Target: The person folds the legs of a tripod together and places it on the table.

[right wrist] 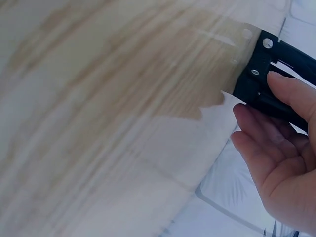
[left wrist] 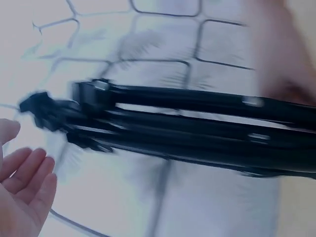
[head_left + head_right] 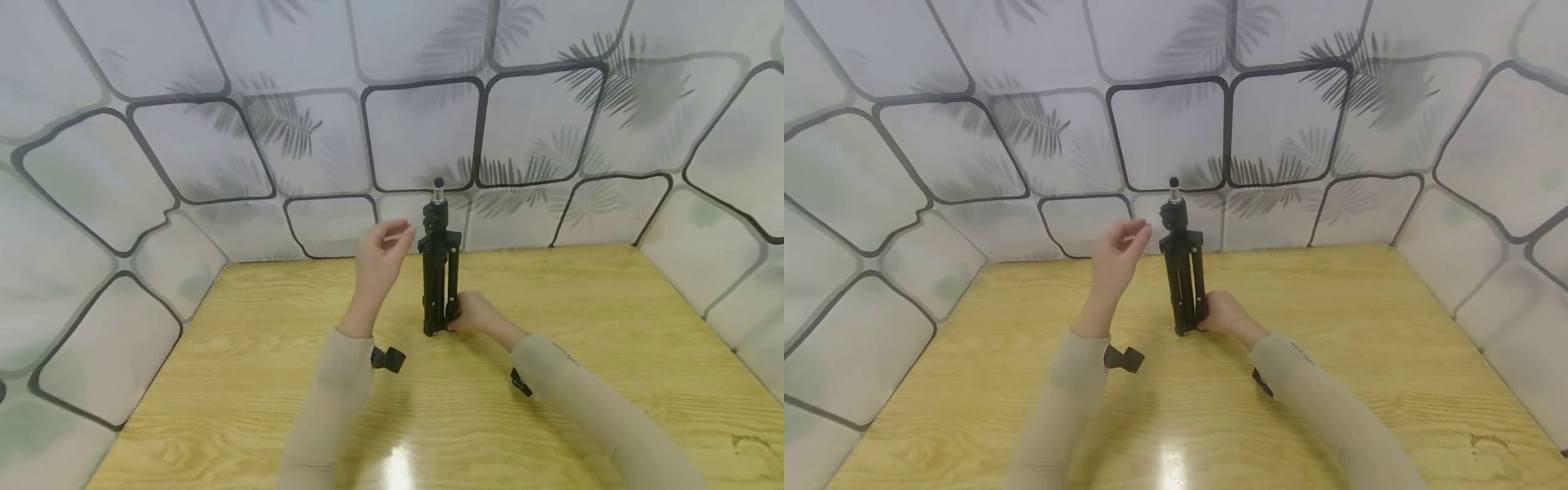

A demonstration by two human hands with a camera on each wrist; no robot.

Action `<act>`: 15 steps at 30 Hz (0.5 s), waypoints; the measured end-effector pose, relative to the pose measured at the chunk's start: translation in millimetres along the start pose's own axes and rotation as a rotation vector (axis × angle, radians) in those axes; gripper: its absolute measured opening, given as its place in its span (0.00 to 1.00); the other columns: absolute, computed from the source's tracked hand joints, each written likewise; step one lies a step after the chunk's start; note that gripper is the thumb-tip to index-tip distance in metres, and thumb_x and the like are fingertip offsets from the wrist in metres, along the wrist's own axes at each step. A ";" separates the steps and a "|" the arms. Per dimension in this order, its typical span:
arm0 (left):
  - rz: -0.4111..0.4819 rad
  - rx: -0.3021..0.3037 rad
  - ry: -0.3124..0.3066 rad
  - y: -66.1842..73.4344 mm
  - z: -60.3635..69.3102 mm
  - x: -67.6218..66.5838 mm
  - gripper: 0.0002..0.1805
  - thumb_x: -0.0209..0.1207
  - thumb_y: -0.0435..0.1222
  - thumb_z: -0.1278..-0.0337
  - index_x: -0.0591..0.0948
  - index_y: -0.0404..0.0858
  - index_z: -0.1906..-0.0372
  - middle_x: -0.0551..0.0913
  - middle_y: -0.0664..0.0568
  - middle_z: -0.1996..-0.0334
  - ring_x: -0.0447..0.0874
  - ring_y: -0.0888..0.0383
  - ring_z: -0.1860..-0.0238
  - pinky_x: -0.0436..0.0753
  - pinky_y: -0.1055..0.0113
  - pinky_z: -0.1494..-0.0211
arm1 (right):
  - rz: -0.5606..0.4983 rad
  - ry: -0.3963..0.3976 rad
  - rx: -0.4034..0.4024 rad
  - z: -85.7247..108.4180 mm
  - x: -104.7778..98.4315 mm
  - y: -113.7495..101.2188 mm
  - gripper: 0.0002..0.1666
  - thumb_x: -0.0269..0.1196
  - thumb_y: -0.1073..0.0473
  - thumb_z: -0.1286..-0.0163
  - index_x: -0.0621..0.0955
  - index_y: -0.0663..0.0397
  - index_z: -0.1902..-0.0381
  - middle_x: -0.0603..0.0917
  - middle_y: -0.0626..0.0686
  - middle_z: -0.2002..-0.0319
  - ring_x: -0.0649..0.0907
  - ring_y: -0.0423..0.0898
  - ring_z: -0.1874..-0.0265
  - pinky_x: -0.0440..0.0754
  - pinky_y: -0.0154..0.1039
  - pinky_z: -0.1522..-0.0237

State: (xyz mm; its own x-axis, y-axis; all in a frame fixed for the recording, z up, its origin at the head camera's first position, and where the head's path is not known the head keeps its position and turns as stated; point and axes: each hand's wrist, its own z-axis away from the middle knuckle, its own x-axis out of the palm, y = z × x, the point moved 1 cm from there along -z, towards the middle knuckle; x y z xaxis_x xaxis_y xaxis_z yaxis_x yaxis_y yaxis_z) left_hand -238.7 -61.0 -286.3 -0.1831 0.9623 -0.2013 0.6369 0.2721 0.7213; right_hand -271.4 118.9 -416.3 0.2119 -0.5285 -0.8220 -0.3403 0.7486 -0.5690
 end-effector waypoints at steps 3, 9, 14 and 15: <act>-0.042 0.051 0.012 19.8 -18.2 1.9 0.16 0.58 0.38 0.46 0.78 0.30 0.57 0.80 0.45 0.59 0.77 0.58 0.57 0.77 0.69 0.57 | 0.014 0.004 -0.020 0.9 0.2 1.1 0.11 0.69 0.68 0.61 0.78 0.63 0.78 0.79 0.51 0.83 0.77 0.44 0.82 0.76 0.38 0.77; -0.117 -0.027 -0.112 38.3 -43.8 15.3 0.21 0.59 0.43 0.47 0.75 0.36 0.50 0.78 0.50 0.54 0.73 0.63 0.53 0.73 0.74 0.53 | 0.017 -0.001 -0.038 2.8 -1.4 -0.7 0.10 0.68 0.68 0.61 0.77 0.63 0.79 0.78 0.51 0.83 0.76 0.44 0.82 0.76 0.38 0.77; -0.108 -0.083 -0.127 40.6 -49.8 23.9 0.17 0.59 0.39 0.47 0.77 0.35 0.53 0.80 0.49 0.60 0.77 0.61 0.59 0.75 0.76 0.57 | 0.019 -0.002 -0.052 4.0 0.3 -2.0 0.09 0.68 0.68 0.61 0.77 0.62 0.80 0.78 0.50 0.83 0.76 0.43 0.83 0.76 0.37 0.78; -0.100 -0.083 -0.122 40.8 -49.8 24.3 0.16 0.59 0.38 0.47 0.78 0.35 0.54 0.80 0.48 0.61 0.78 0.60 0.60 0.75 0.76 0.58 | 0.018 -0.002 -0.052 4.5 0.6 -1.7 0.09 0.68 0.68 0.61 0.77 0.62 0.80 0.78 0.50 0.83 0.76 0.43 0.83 0.76 0.37 0.78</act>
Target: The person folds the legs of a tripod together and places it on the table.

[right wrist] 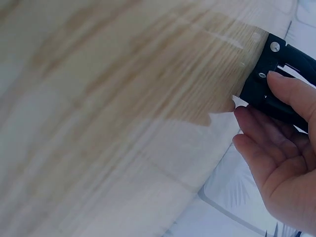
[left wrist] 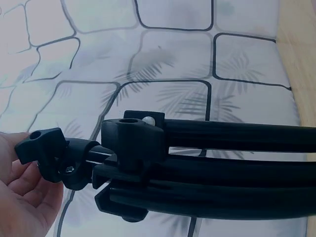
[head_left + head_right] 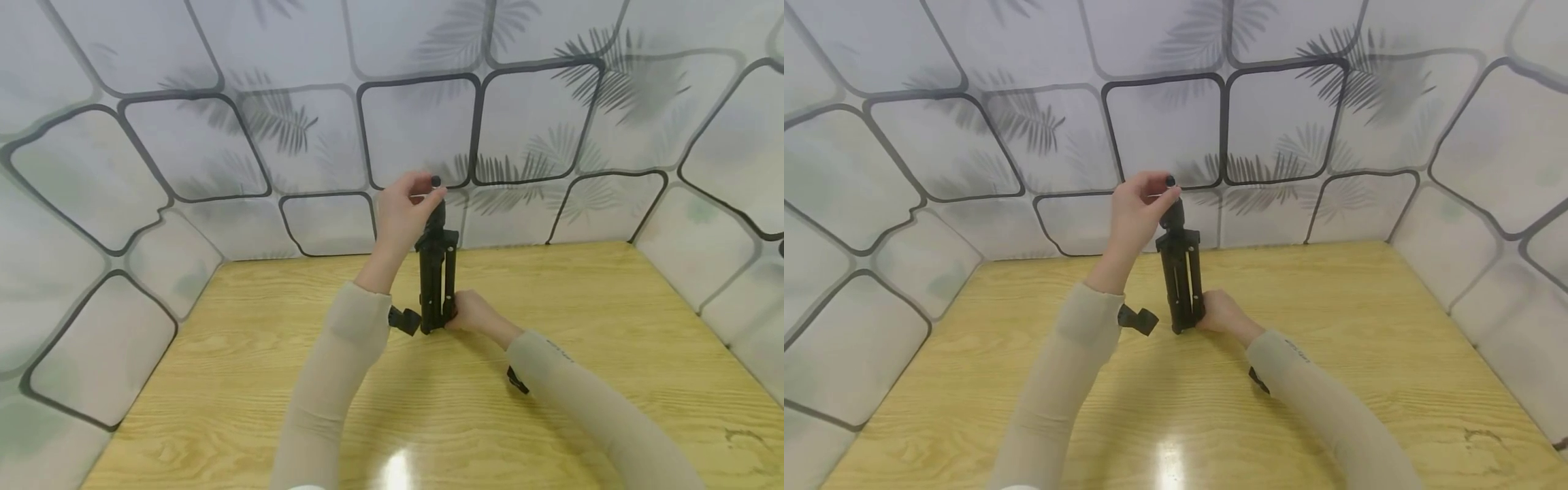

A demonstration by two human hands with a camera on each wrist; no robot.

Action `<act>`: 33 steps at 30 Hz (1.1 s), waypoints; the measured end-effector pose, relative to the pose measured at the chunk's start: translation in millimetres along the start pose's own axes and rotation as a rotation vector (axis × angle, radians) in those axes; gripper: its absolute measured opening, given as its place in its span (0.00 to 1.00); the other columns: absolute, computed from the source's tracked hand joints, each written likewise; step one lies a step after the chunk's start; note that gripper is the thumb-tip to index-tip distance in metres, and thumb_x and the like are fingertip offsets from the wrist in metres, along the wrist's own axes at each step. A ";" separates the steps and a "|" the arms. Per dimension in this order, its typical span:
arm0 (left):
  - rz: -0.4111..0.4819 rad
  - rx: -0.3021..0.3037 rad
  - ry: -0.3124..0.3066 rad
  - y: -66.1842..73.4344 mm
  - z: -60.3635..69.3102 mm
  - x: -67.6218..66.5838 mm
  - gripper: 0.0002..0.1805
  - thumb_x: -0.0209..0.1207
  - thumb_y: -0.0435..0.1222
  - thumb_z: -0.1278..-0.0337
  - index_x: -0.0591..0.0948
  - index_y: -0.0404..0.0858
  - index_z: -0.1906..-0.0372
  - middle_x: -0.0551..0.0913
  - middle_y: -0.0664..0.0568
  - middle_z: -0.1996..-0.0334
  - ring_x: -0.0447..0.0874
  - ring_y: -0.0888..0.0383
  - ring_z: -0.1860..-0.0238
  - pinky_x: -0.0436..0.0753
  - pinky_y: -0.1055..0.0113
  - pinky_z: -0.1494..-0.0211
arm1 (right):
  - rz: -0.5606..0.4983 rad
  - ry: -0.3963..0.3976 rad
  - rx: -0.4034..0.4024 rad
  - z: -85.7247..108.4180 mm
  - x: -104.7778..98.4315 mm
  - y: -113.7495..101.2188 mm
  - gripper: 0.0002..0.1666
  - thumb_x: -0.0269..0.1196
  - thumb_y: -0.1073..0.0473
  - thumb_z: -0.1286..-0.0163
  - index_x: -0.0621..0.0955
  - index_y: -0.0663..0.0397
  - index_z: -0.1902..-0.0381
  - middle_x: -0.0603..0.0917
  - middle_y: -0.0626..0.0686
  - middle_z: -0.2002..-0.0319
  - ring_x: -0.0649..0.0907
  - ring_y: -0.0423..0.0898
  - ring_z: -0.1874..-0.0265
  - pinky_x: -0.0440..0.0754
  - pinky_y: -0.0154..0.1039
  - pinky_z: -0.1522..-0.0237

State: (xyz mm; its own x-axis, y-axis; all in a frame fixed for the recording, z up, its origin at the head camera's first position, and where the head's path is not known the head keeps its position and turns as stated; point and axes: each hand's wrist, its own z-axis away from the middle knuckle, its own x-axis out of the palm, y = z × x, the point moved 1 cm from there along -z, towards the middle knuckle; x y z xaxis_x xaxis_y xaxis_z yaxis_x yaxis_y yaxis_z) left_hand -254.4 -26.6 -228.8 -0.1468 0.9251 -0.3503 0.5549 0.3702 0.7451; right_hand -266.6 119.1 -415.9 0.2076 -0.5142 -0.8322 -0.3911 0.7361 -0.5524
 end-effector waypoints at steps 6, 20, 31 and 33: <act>0.121 0.044 0.020 -2.2 4.4 -5.5 0.13 0.63 0.33 0.53 0.80 0.33 0.60 0.82 0.47 0.67 0.79 0.61 0.67 0.77 0.74 0.62 | 0.032 0.039 -0.028 2.7 -3.5 5.8 0.11 0.69 0.65 0.61 0.75 0.58 0.84 0.75 0.47 0.87 0.71 0.41 0.86 0.71 0.36 0.82; 0.107 0.024 0.068 -27.6 24.7 -66.2 0.12 0.65 0.30 0.57 0.81 0.30 0.63 0.83 0.45 0.70 0.79 0.63 0.72 0.78 0.70 0.66 | 0.120 0.134 -0.045 16.1 -46.0 20.3 0.08 0.67 0.68 0.55 0.78 0.60 0.75 0.81 0.54 0.74 0.79 0.52 0.71 0.77 0.48 0.67; -0.040 -0.138 -0.010 -63.3 47.3 -93.4 0.12 0.65 0.32 0.56 0.82 0.31 0.63 0.82 0.43 0.72 0.79 0.63 0.74 0.77 0.72 0.70 | 0.153 0.149 0.012 28.4 -64.6 26.7 0.09 0.66 0.70 0.51 0.79 0.63 0.69 0.81 0.58 0.70 0.79 0.56 0.67 0.76 0.50 0.64; -0.072 -0.166 -0.039 -69.6 50.9 -95.2 0.12 0.64 0.33 0.55 0.82 0.32 0.63 0.83 0.44 0.72 0.79 0.61 0.74 0.77 0.71 0.70 | 0.155 0.146 0.019 29.8 -65.9 28.4 0.09 0.65 0.70 0.51 0.79 0.63 0.69 0.81 0.58 0.69 0.79 0.56 0.67 0.76 0.50 0.64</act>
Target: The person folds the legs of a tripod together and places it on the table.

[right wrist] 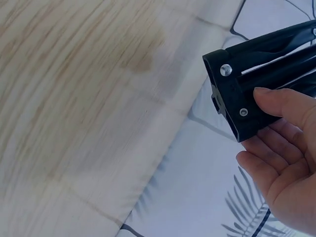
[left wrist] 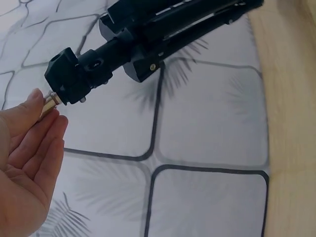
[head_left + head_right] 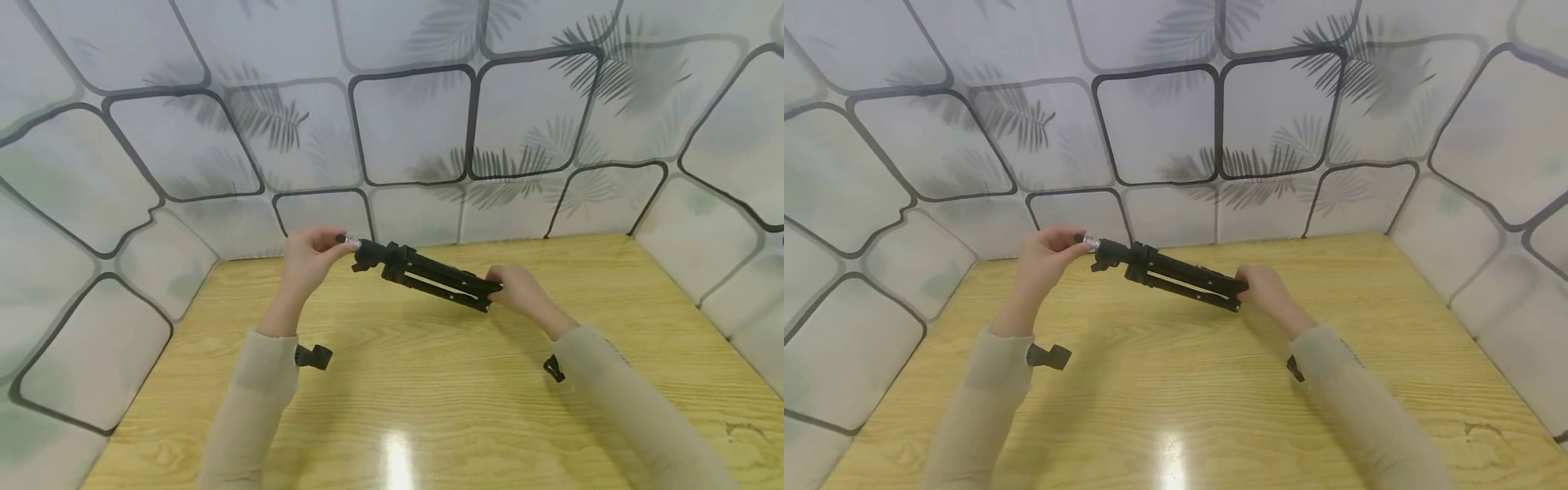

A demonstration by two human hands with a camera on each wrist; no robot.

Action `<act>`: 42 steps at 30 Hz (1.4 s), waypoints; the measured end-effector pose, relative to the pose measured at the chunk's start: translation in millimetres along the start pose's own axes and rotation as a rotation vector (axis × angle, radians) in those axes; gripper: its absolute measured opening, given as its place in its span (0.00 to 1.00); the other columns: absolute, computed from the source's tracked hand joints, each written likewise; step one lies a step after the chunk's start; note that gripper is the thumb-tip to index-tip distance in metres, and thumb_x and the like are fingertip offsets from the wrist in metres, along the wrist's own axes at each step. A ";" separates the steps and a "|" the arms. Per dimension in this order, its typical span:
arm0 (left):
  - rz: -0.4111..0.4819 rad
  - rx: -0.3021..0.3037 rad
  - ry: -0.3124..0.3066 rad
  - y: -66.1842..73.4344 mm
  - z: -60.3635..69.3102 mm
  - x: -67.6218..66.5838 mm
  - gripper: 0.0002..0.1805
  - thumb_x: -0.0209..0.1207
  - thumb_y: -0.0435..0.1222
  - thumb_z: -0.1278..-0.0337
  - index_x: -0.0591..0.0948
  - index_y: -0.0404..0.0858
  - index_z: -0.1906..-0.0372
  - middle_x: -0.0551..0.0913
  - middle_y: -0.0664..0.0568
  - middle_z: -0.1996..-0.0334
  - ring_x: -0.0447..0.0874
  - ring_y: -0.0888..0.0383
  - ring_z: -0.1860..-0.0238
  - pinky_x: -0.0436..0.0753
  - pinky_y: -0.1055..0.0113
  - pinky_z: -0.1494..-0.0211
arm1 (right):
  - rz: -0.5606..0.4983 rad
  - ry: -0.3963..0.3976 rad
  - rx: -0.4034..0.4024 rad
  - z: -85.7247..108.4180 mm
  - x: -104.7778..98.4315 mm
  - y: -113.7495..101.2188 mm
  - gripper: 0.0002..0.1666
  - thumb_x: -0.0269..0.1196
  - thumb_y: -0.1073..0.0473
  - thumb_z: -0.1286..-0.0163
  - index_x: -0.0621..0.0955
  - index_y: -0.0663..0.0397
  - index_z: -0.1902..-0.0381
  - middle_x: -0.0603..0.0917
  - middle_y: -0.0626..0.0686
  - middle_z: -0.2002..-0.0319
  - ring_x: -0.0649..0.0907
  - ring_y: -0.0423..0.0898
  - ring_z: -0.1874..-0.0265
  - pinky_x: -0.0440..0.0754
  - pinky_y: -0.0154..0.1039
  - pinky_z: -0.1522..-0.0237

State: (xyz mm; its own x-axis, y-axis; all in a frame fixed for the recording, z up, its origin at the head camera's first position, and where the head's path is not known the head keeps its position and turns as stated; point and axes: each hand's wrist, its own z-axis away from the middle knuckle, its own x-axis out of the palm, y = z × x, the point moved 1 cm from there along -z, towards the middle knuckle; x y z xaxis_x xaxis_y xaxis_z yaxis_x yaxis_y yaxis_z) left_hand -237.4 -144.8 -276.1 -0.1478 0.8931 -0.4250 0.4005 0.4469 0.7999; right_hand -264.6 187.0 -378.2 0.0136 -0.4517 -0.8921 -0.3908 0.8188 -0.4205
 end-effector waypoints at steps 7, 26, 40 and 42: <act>-0.070 -0.052 -0.071 -21.0 8.0 -2.0 0.12 0.63 0.34 0.53 0.81 0.32 0.61 0.82 0.45 0.72 0.79 0.54 0.72 0.76 0.69 0.72 | 0.012 0.002 0.029 3.2 -4.7 4.4 0.11 0.65 0.70 0.50 0.78 0.65 0.66 0.81 0.60 0.66 0.78 0.58 0.64 0.75 0.52 0.61; -0.228 -0.187 -0.245 -80.8 26.2 2.9 0.11 0.61 0.37 0.50 0.81 0.36 0.61 0.82 0.49 0.69 0.75 0.56 0.71 0.76 0.64 0.70 | 0.056 0.020 0.026 2.4 -11.5 1.8 0.14 0.63 0.71 0.50 0.78 0.66 0.62 0.80 0.62 0.63 0.78 0.59 0.62 0.75 0.52 0.60; -0.376 -0.211 -0.394 -112.1 33.5 13.8 0.10 0.62 0.36 0.51 0.82 0.35 0.64 0.81 0.48 0.68 0.77 0.54 0.66 0.77 0.60 0.64 | 0.079 0.005 0.016 1.7 -1.9 0.4 0.12 0.64 0.70 0.50 0.78 0.64 0.64 0.81 0.59 0.66 0.78 0.56 0.66 0.76 0.50 0.64; -0.381 -0.212 -0.410 -116.1 33.8 15.4 0.09 0.62 0.35 0.51 0.82 0.34 0.64 0.81 0.47 0.67 0.77 0.53 0.65 0.77 0.59 0.63 | 0.080 -0.004 0.018 1.4 -0.1 0.7 0.12 0.64 0.70 0.49 0.78 0.64 0.64 0.81 0.59 0.66 0.78 0.56 0.65 0.76 0.50 0.64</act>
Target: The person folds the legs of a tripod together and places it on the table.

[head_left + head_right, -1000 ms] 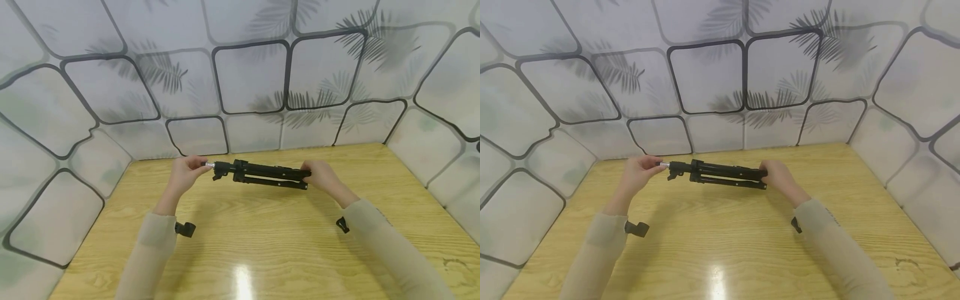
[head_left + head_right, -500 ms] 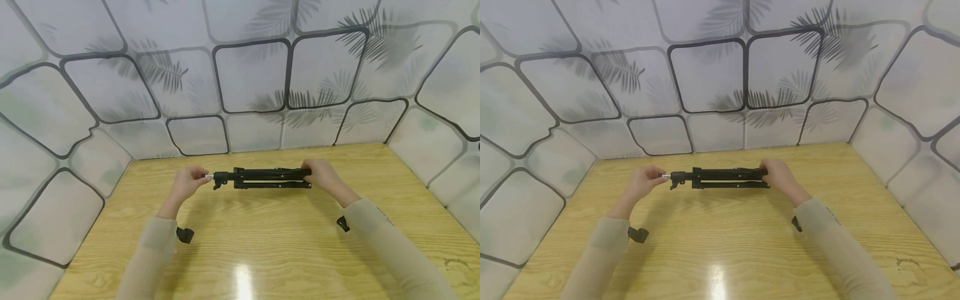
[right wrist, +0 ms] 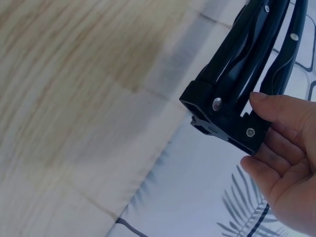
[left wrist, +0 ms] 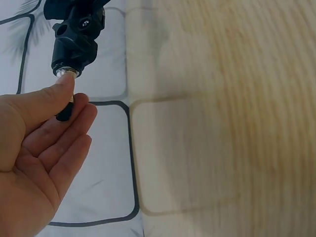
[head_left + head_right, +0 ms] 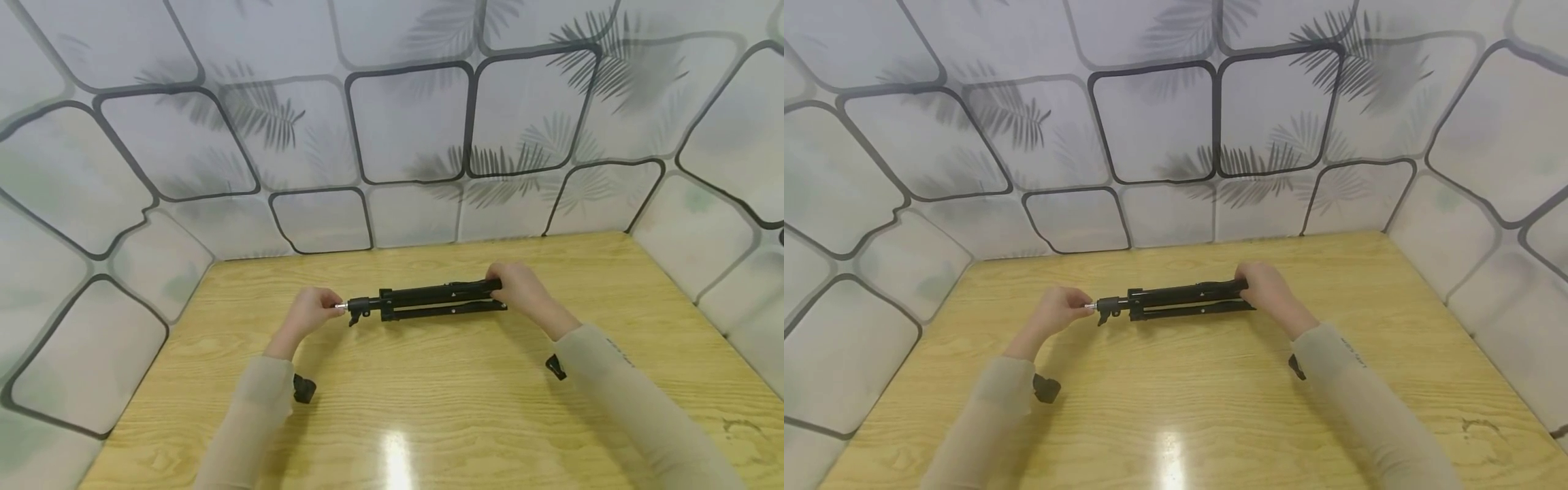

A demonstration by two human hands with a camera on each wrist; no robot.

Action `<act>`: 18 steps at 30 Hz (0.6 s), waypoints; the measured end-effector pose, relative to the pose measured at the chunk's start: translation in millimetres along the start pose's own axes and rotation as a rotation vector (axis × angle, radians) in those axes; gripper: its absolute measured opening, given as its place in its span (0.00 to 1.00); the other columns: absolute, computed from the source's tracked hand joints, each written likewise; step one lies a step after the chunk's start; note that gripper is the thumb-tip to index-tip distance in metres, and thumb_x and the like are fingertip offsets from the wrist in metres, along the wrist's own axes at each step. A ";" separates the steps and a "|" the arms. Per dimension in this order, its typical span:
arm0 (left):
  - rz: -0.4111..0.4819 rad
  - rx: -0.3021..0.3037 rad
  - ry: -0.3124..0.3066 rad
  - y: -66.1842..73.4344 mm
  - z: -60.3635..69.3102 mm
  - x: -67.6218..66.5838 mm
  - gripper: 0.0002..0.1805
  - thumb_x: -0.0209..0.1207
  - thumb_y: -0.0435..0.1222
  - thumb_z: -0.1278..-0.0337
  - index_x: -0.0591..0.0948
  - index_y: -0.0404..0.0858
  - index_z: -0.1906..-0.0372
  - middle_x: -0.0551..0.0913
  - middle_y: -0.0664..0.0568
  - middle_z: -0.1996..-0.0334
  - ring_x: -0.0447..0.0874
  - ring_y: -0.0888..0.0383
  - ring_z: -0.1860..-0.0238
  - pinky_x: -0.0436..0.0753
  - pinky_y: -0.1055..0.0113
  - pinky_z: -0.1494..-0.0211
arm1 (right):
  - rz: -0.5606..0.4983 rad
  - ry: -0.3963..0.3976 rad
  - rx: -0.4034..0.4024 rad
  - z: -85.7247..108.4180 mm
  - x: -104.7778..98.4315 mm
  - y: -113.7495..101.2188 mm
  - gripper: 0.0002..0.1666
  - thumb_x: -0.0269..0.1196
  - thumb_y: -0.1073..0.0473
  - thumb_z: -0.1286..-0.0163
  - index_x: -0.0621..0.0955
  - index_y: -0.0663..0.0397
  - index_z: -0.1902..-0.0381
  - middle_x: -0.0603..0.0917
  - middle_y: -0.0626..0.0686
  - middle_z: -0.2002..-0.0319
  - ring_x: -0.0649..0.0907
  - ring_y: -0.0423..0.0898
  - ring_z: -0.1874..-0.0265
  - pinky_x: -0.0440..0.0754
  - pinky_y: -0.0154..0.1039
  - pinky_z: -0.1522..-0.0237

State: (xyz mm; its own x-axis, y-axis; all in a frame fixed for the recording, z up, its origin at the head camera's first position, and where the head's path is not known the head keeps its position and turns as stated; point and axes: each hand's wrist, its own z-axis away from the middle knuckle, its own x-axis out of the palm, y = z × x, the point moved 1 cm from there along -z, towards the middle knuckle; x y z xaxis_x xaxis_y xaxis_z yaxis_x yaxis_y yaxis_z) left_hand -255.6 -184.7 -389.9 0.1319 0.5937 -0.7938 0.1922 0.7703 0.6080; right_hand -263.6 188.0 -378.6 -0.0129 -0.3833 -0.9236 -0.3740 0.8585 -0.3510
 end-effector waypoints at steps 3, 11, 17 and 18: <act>-0.012 -0.001 -0.013 -3.0 -0.8 3.7 0.09 0.62 0.33 0.52 0.82 0.33 0.65 0.81 0.47 0.68 0.78 0.53 0.65 0.77 0.60 0.62 | -0.001 -0.015 0.000 -0.3 2.5 -0.8 0.13 0.64 0.70 0.49 0.78 0.63 0.63 0.80 0.59 0.65 0.78 0.56 0.64 0.76 0.50 0.62; -0.063 0.026 -0.022 -5.5 -0.6 12.4 0.06 0.63 0.31 0.54 0.82 0.31 0.70 0.82 0.47 0.73 0.77 0.55 0.70 0.77 0.61 0.64 | -0.006 -0.045 0.006 2.4 9.0 -1.0 0.14 0.65 0.69 0.48 0.78 0.63 0.62 0.80 0.59 0.63 0.78 0.56 0.62 0.76 0.49 0.62; -0.098 0.021 -0.023 -7.3 -0.3 17.0 0.05 0.63 0.32 0.54 0.82 0.32 0.73 0.81 0.48 0.74 0.76 0.56 0.71 0.77 0.61 0.64 | -0.014 -0.063 0.011 6.3 12.4 -2.8 0.14 0.64 0.69 0.48 0.78 0.63 0.62 0.80 0.60 0.63 0.77 0.57 0.62 0.76 0.49 0.61; -0.104 0.014 -0.020 -7.1 -0.3 17.3 0.05 0.63 0.32 0.54 0.82 0.33 0.72 0.81 0.48 0.73 0.77 0.55 0.70 0.76 0.60 0.63 | -0.014 -0.060 0.011 6.7 12.7 -2.9 0.14 0.64 0.69 0.48 0.78 0.63 0.62 0.80 0.60 0.63 0.77 0.57 0.62 0.76 0.49 0.61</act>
State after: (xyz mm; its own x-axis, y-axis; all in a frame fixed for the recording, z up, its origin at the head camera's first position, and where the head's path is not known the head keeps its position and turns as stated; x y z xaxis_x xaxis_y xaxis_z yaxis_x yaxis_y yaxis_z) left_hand -254.9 -179.8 -408.0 0.1295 0.5060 -0.8527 0.2195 0.8240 0.5223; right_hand -256.5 182.9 -390.3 0.0484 -0.3746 -0.9259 -0.3632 0.8569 -0.3657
